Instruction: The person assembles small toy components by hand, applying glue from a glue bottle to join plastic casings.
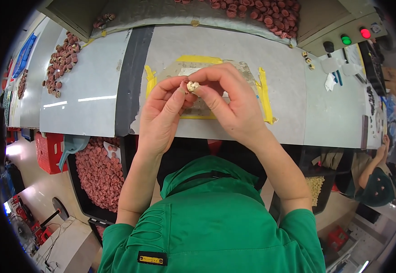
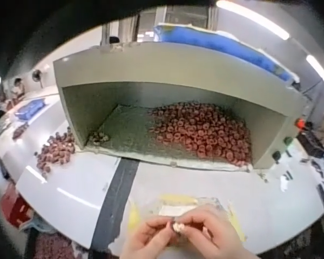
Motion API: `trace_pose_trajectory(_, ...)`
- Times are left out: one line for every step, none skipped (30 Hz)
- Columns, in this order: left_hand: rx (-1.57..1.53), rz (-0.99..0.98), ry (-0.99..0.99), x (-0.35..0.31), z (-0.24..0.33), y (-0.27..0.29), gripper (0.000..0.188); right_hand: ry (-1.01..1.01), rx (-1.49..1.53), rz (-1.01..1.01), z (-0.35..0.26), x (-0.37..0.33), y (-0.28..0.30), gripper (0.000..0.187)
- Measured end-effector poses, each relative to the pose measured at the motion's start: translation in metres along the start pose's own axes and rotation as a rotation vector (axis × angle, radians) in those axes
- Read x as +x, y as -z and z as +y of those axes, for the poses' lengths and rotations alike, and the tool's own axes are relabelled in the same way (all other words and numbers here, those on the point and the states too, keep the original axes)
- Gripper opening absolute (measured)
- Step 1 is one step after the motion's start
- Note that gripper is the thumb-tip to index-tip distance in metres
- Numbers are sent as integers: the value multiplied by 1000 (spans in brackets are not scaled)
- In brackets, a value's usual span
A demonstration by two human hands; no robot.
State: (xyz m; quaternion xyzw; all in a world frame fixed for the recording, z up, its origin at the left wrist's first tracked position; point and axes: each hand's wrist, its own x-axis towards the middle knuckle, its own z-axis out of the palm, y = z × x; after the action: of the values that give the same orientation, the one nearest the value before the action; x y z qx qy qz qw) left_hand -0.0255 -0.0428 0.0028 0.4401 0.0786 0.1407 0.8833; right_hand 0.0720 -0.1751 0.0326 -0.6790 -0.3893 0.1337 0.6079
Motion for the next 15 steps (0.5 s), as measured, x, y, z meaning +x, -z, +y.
trace_pose_trajectory(-9, -6, -6, 0, -1, 1, 28, 31, -46, 16, -1, -1, -3, 15)
trace_pose_trajectory(-7, -4, -7, 0, -1, 1, 28, 63, -91, 29, -1, -1, -6, 16)
trace_pose_trajectory(-12, 7, -22, 0, -1, 0, 27, 64, -88, 29, -3, -1, -7, 16)
trace_pose_trajectory(-17, 19, -37, -1, -2, -1, 26, 74, -133, 35, -5, 0, -8, 15)
trace_pose_trajectory(-18, 17, -36, -1, -4, -2, 26, 83, -180, 43, -6, 0, -8, 15)
trace_pose_trajectory(59, 30, -109, -2, -5, -4, 27, 82, -181, 45, -6, -1, -9, 15)
trace_pose_trajectory(136, 42, -183, -2, -6, -4, 27, 18, -101, 51, -5, -2, -10, 15)
trace_pose_trajectory(136, 42, -182, -3, -7, -4, 27, -48, -18, 56, -4, -4, -11, 15)
trace_pose_trajectory(135, 39, -175, -4, -7, -4, 27, -48, -17, 56, -5, -5, -11, 15)
trace_pose_trajectory(134, 35, -169, -4, -6, -4, 27, 28, -109, 59, -6, -7, -11, 16)
trace_pose_trajectory(134, 36, -170, -4, -4, -3, 27, 105, -201, 62, -7, -7, -10, 18)
trace_pose_trajectory(69, 10, -84, -2, -1, -1, 30, 106, -200, 60, -9, -4, -9, 18)
trace_pose_trajectory(5, -16, 1, -2, 1, 1, 32, 153, -278, 28, -12, 0, -7, 20)
trace_pose_trajectory(4, -14, -3, -1, 1, 0, 32, 203, -356, -5, -13, 5, -4, 22)
trace_pose_trajectory(4, -27, -16, 0, 1, -1, 36, 207, -356, -8, -14, 8, -3, 22)
